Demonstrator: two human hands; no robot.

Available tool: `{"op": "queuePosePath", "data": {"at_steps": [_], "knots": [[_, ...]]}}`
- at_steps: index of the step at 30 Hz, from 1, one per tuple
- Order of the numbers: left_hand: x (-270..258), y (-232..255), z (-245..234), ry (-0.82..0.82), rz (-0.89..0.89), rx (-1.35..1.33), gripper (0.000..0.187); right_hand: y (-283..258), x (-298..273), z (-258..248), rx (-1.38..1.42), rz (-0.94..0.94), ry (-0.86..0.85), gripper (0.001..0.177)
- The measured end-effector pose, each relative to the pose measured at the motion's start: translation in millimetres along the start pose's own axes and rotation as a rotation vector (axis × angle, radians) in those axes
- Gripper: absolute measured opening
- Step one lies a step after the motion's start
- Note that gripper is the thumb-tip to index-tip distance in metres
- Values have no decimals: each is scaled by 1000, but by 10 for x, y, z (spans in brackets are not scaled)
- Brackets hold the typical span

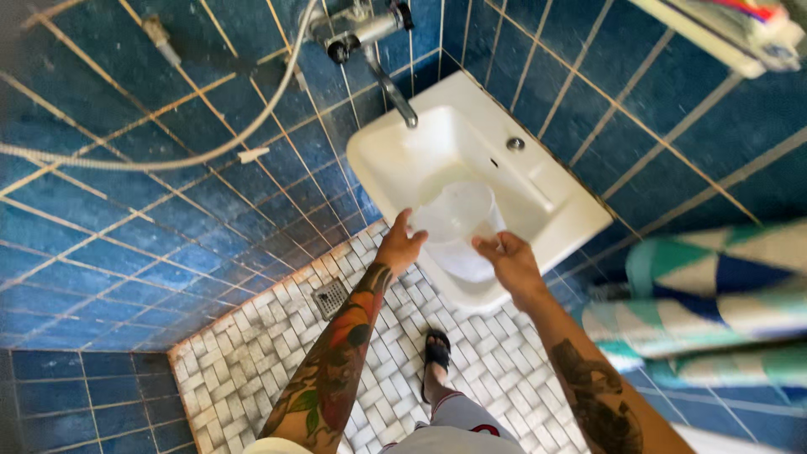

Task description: The person cleans a bathroom sink by rinsing it with water from a pitcher and scrubbing the surface with a yellow sponge.

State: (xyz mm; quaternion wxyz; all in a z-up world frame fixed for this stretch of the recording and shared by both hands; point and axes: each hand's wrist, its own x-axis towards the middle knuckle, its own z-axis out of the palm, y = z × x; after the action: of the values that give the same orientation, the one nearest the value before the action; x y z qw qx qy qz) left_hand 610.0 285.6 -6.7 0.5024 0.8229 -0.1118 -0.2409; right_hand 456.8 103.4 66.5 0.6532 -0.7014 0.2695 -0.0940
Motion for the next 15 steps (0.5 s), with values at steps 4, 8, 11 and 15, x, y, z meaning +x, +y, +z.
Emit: {"op": "queuePosePath", "data": {"at_steps": [4, 8, 11, 15], "knots": [[671, 51, -105, -56, 50, 117, 74, 58, 556, 66, -124, 137, 15, 35], [1171, 149, -78, -95, 101, 170, 65, 0, 956, 77, -204, 250, 61, 38], [1464, 211, -64, -83, 120, 155, 58, -18, 1168, 79, -231, 252, 83, 41], [1870, 145, -141, 298, 230, -49, 33, -20, 1403, 100, -208, 261, 131, 50]]}}
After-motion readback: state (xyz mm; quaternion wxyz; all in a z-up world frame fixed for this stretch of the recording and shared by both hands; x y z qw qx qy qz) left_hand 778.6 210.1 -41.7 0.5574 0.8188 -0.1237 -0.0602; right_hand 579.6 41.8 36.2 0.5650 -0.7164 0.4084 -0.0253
